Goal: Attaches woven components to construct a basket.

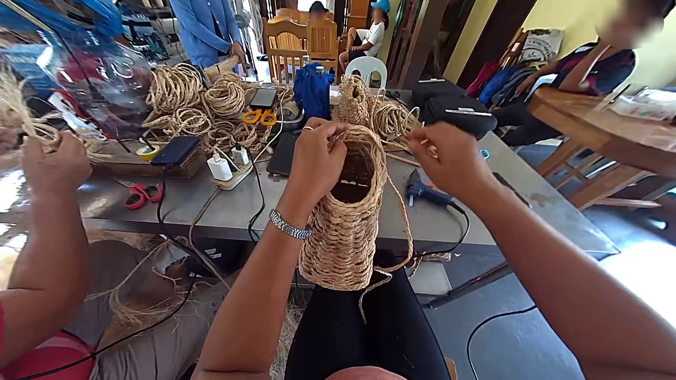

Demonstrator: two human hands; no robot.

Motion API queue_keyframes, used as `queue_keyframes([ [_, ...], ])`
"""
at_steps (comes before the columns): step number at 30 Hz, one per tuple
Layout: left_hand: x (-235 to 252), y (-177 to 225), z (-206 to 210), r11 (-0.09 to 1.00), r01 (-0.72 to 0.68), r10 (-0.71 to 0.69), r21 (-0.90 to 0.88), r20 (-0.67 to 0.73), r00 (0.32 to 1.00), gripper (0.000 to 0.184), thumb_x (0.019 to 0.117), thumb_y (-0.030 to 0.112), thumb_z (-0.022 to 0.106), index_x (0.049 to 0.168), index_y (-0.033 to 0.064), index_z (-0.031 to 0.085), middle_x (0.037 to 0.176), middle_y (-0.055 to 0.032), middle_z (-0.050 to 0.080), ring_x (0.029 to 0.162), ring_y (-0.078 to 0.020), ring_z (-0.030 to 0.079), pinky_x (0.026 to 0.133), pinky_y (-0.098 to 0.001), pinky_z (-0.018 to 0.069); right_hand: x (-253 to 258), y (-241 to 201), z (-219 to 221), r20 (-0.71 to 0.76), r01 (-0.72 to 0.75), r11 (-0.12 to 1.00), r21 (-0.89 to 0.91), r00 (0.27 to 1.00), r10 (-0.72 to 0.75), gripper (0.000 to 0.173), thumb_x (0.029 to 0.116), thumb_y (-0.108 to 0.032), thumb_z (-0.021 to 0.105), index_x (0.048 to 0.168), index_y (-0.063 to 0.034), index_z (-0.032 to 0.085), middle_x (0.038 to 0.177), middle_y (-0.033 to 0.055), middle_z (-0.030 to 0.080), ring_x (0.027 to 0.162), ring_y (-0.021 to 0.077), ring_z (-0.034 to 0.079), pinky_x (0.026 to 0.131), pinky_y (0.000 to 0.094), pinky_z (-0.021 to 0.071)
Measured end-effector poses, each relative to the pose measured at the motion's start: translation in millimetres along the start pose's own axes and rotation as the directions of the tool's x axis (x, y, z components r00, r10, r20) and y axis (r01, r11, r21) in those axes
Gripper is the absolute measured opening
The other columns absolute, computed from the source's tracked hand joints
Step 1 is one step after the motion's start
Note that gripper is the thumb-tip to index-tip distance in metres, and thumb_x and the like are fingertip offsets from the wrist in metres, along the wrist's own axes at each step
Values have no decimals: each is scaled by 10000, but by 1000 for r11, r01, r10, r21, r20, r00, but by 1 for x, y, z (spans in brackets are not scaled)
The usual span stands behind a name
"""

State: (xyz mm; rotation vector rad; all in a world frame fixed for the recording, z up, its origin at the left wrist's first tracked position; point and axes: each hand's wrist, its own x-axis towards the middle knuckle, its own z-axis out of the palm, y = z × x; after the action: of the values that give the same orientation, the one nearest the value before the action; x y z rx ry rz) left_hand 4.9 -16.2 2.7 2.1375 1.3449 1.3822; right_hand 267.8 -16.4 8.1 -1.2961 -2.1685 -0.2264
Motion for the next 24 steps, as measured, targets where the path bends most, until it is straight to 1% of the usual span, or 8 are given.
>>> queue_keyframes([
  [2,0,0,-1,1000,0,0,0,5,1000,269,1019,120,561,1228,105,729,1276,-117,634,1193,-198,597,1011,-376,489,19,-37,-11,-119,116,989,89,987,-105,367,1086,-271,481,1178,8,701,1094,188,703,989,282,693,890,434,569],
  [4,-1,1,-2,1000,3,-3,4,2,1000,257,1017,118,566,1215,104,728,1261,-112,632,1162,-186,608,990,-364,502,34,-60,-11,-136,179,976,121,977,-162,381,1067,-329,525,1085,-15,739,1006,150,714,929,247,692,855,415,570],
  [8,-18,13,-5,1000,-4,4,-15,-19,1000,250,1018,62,563,1221,83,707,1290,-138,605,1135,-227,617,952,-408,507,49,-78,-10,12,76,993,94,997,-77,343,1001,-386,648,986,-62,761,944,123,699,866,279,666,783,520,539],
  [11,-15,13,-4,1000,17,-17,-18,-15,1000,237,1015,82,578,1207,97,718,1283,-129,608,1135,-219,616,950,-405,507,52,-81,-15,96,-15,976,216,995,-5,247,978,-322,704,982,-78,747,901,64,705,775,174,644,736,419,537],
  [15,-2,7,-2,999,43,-43,5,2,999,227,1005,114,601,1186,119,738,1247,-105,625,1148,-192,605,970,-368,500,52,-81,-18,155,-35,963,269,988,-7,168,957,-273,734,970,-105,738,873,18,714,781,98,657,758,337,545],
  [19,-3,11,-2,999,41,-41,36,-3,999,236,1000,93,596,1191,115,734,1237,-110,627,1134,-196,608,960,-368,501,50,-82,-18,110,-4,989,150,994,-13,143,942,-250,747,946,-107,756,877,29,729,819,151,678,773,412,551],
  [21,-3,12,-2,998,41,-40,58,-4,999,244,997,84,593,1196,112,733,1243,-115,627,1134,-205,613,964,-375,506,47,-84,-13,83,36,997,74,996,-42,132,948,-210,729,948,-80,751,908,73,731,880,230,696,806,497,554],
  [24,-3,13,-1,997,26,-25,79,-16,1000,224,996,80,601,1178,91,731,1223,-129,634,1120,-218,621,968,-378,507,44,-90,-5,49,142,990,-24,989,-141,93,941,-91,689,906,-7,707,923,156,693,933,335,685,810,537,554],
])
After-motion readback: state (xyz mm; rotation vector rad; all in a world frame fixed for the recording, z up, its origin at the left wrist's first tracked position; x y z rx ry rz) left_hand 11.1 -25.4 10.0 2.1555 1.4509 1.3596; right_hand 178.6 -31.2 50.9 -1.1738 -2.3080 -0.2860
